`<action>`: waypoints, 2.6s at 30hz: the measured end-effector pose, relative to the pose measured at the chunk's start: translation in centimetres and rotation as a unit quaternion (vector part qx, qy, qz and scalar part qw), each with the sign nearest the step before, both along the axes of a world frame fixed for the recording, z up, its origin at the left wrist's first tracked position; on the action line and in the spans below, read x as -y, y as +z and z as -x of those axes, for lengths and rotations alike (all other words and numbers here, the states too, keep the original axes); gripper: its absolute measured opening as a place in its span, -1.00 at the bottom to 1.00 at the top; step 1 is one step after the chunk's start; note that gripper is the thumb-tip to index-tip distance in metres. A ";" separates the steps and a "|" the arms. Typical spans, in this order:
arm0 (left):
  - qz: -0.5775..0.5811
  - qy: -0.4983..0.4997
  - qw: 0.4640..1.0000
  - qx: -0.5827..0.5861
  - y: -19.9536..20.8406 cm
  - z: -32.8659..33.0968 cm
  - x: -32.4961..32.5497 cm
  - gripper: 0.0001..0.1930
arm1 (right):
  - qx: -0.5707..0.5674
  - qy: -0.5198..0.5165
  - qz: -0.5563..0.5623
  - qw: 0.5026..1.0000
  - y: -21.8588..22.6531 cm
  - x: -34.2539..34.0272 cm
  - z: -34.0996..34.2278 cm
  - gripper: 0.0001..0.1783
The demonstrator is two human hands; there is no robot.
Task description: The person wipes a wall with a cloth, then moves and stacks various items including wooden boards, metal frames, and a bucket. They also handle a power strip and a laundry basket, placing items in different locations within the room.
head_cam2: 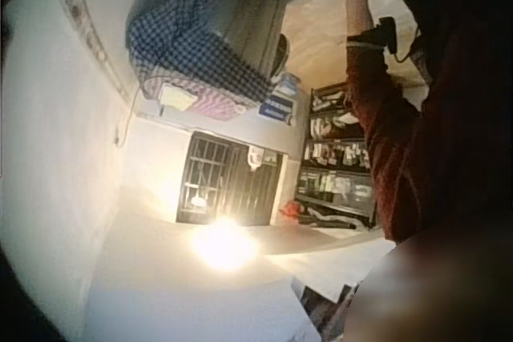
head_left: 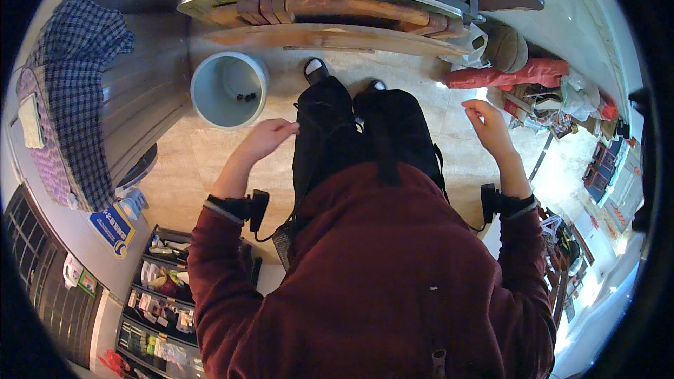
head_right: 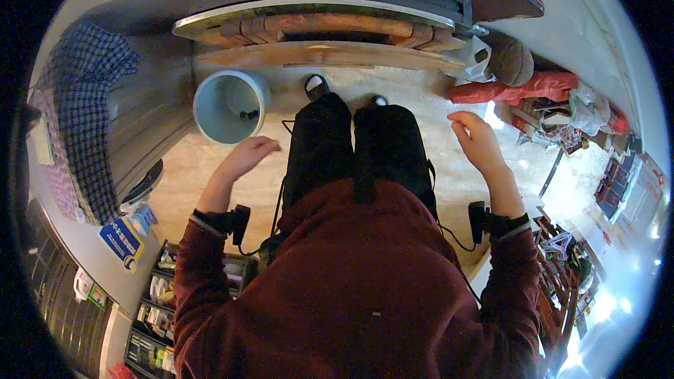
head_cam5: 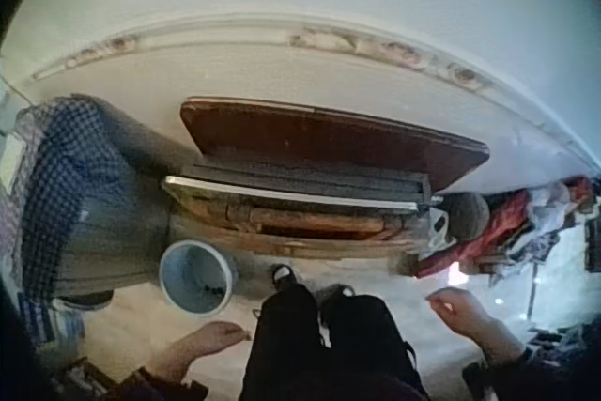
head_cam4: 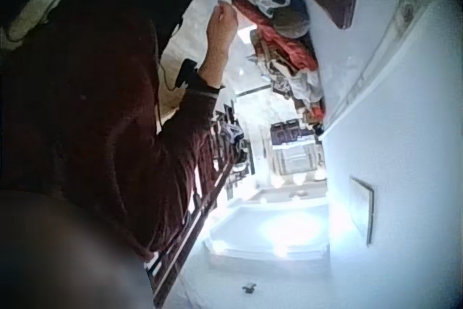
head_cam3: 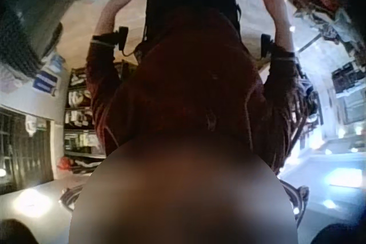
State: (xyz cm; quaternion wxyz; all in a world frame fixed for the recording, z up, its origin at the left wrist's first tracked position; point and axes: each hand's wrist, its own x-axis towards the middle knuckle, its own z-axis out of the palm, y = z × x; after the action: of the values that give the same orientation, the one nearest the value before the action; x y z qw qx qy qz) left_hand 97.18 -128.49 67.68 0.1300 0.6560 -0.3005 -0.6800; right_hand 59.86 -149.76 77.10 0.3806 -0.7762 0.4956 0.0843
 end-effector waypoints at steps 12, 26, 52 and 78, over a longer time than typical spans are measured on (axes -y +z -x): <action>-0.226 0.479 0.848 -0.017 -0.8 -1.4 -8.0 -0.88 | 0.007 0.000 -0.007 1.000 -0.7 6.0 2.1 -0.81; 0.044 0.246 0.957 0.146 -0.1 -0.8 2.1 -0.63 | 0.099 0.228 0.037 0.968 -1.2 12.6 -8.9 -0.80; 0.028 0.632 0.606 -0.481 -7.2 8.7 16.9 -0.79 | -0.037 0.245 -0.036 0.968 -9.0 7.0 -17.5 -0.56; 0.017 0.615 0.601 -0.510 -6.9 8.1 15.6 -0.78 | -0.132 0.257 -0.077 0.954 -9.8 6.1 -19.5 -0.48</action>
State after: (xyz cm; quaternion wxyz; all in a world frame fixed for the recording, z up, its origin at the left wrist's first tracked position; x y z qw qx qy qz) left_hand 89.08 -144.10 60.80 0.6608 0.2301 0.2773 -0.6584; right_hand 79.40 -155.90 67.28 0.3356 -0.8277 0.3168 0.3192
